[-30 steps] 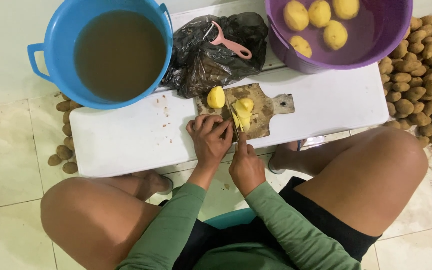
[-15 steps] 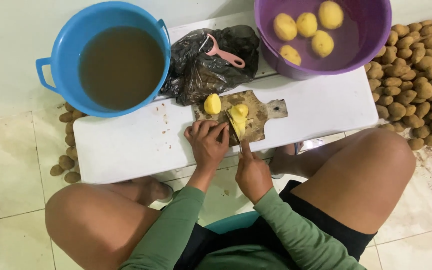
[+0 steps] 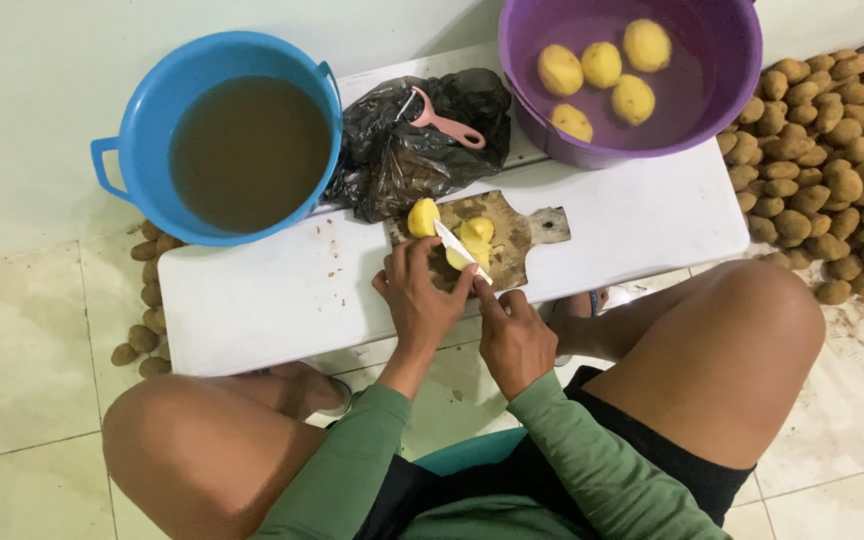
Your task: Peeling and cutting potatoes using a peeler and a knife
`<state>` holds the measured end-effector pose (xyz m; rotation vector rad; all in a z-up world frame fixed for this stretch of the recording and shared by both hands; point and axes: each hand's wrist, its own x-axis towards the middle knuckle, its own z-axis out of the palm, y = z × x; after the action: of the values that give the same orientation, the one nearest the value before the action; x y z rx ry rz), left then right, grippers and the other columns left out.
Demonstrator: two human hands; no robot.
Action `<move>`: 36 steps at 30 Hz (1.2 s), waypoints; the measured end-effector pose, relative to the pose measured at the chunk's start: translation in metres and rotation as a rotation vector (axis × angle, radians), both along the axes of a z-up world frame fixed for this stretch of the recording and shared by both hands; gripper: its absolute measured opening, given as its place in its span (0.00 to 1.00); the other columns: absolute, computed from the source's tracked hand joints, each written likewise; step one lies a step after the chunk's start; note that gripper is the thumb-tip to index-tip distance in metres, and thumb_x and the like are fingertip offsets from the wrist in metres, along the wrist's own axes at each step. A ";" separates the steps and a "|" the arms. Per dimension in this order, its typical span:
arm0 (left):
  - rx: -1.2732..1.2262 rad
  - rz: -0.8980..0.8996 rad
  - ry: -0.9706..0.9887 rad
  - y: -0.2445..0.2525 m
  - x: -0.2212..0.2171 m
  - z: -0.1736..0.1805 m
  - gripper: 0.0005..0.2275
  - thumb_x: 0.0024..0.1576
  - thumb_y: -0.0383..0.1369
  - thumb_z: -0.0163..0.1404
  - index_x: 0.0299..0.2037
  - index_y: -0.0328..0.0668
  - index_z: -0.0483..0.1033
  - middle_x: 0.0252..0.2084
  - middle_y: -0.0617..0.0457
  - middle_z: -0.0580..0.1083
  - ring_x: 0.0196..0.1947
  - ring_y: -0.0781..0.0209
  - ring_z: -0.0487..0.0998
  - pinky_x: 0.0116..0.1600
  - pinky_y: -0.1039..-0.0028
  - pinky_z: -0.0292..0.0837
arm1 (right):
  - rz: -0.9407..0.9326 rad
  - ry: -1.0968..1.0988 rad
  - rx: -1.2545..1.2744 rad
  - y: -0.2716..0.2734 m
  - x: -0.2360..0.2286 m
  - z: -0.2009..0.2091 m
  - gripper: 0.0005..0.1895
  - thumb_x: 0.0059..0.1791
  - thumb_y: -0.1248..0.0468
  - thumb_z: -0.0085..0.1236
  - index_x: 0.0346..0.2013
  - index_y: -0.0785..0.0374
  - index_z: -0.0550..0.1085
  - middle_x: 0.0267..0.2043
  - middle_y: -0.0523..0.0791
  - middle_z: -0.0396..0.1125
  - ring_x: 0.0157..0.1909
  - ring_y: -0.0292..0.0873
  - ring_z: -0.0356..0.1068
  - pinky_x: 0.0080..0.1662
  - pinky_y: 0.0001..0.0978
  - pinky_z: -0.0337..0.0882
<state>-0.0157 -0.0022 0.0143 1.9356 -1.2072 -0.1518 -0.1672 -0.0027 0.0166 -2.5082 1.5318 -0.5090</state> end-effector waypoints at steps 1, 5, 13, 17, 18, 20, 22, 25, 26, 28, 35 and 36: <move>0.003 0.000 0.002 0.000 0.001 0.001 0.26 0.48 0.44 0.65 0.55 0.48 0.71 0.47 0.53 0.68 0.49 0.44 0.72 0.53 0.35 0.58 | 0.000 0.002 0.003 0.000 -0.003 -0.005 0.19 0.56 0.58 0.48 0.61 0.39 0.73 0.36 0.41 0.62 0.29 0.52 0.73 0.27 0.46 0.74; 0.055 0.012 0.036 -0.003 0.003 0.006 0.25 0.47 0.44 0.68 0.51 0.48 0.71 0.46 0.53 0.68 0.47 0.45 0.72 0.51 0.45 0.61 | 0.004 0.008 -0.135 -0.001 -0.013 -0.009 0.19 0.54 0.59 0.49 0.57 0.35 0.77 0.35 0.40 0.62 0.29 0.48 0.69 0.30 0.38 0.70; 0.098 0.053 0.040 -0.005 0.007 -0.007 0.21 0.47 0.45 0.67 0.41 0.49 0.68 0.41 0.56 0.66 0.44 0.47 0.71 0.50 0.49 0.60 | 0.058 0.048 -0.161 0.005 -0.033 0.010 0.19 0.50 0.61 0.54 0.52 0.35 0.80 0.34 0.39 0.64 0.30 0.46 0.70 0.30 0.38 0.69; 0.106 0.037 -0.018 -0.005 0.008 -0.009 0.18 0.51 0.44 0.66 0.38 0.51 0.69 0.39 0.58 0.65 0.44 0.50 0.70 0.50 0.52 0.58 | 0.057 0.042 -0.099 0.010 -0.049 0.025 0.17 0.53 0.61 0.52 0.52 0.37 0.81 0.33 0.40 0.66 0.26 0.43 0.70 0.29 0.33 0.68; 0.114 0.031 -0.055 -0.005 0.008 -0.010 0.17 0.51 0.44 0.66 0.38 0.52 0.69 0.38 0.59 0.65 0.43 0.51 0.69 0.50 0.52 0.57 | 0.071 0.048 -0.101 0.011 -0.054 0.027 0.17 0.52 0.61 0.53 0.52 0.36 0.80 0.33 0.40 0.67 0.26 0.43 0.70 0.29 0.33 0.68; 0.099 0.047 -0.131 -0.004 0.006 -0.014 0.14 0.53 0.46 0.62 0.37 0.55 0.71 0.38 0.59 0.68 0.43 0.51 0.69 0.47 0.56 0.54 | 0.078 0.032 -0.107 0.017 -0.066 0.033 0.20 0.51 0.63 0.57 0.55 0.37 0.80 0.33 0.38 0.68 0.26 0.41 0.69 0.24 0.34 0.64; 0.079 0.066 -0.211 -0.007 0.007 -0.013 0.11 0.56 0.47 0.59 0.36 0.57 0.73 0.39 0.59 0.72 0.43 0.51 0.69 0.44 0.60 0.52 | 0.088 0.012 -0.118 0.018 -0.075 0.040 0.22 0.50 0.66 0.60 0.57 0.38 0.79 0.34 0.37 0.68 0.26 0.39 0.67 0.20 0.34 0.59; 0.051 0.064 -0.147 -0.012 0.006 -0.003 0.10 0.58 0.49 0.57 0.39 0.57 0.76 0.41 0.60 0.74 0.45 0.54 0.71 0.48 0.60 0.52 | 0.016 -0.070 -0.059 0.013 -0.090 0.044 0.22 0.51 0.61 0.64 0.59 0.40 0.78 0.38 0.37 0.70 0.22 0.38 0.63 0.23 0.34 0.69; -0.002 0.026 -0.184 -0.019 0.007 0.005 0.09 0.59 0.46 0.56 0.40 0.56 0.77 0.40 0.60 0.74 0.42 0.56 0.71 0.46 0.62 0.52 | 0.021 -0.154 -0.039 0.009 -0.095 0.042 0.23 0.52 0.63 0.62 0.62 0.45 0.75 0.38 0.39 0.69 0.25 0.40 0.65 0.26 0.36 0.68; -0.053 -0.022 -0.217 -0.035 0.008 0.027 0.08 0.60 0.44 0.54 0.40 0.55 0.78 0.39 0.60 0.74 0.40 0.57 0.71 0.44 0.64 0.53 | 0.016 -0.235 -0.017 0.005 -0.100 0.040 0.23 0.54 0.64 0.59 0.65 0.50 0.73 0.37 0.40 0.69 0.28 0.43 0.66 0.28 0.38 0.67; 0.615 -0.339 -0.279 -0.117 0.006 0.018 0.15 0.48 0.42 0.59 0.41 0.44 0.84 0.38 0.43 0.81 0.46 0.40 0.82 0.57 0.48 0.61 | -0.118 -0.448 0.221 -0.004 -0.093 0.053 0.17 0.50 0.63 0.63 0.54 0.56 0.80 0.35 0.52 0.76 0.37 0.57 0.77 0.33 0.45 0.75; 0.712 -0.347 -0.326 -0.127 0.006 0.009 0.14 0.46 0.43 0.58 0.35 0.45 0.85 0.37 0.42 0.82 0.47 0.38 0.82 0.59 0.46 0.61 | -0.126 -0.472 0.247 -0.004 -0.093 0.052 0.18 0.49 0.64 0.64 0.54 0.55 0.81 0.36 0.52 0.76 0.39 0.57 0.78 0.34 0.45 0.76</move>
<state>-0.0094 -0.1296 0.0228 2.3886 -1.8907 -0.5222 -0.2604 -0.0067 0.0684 -1.9390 1.4622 -0.8063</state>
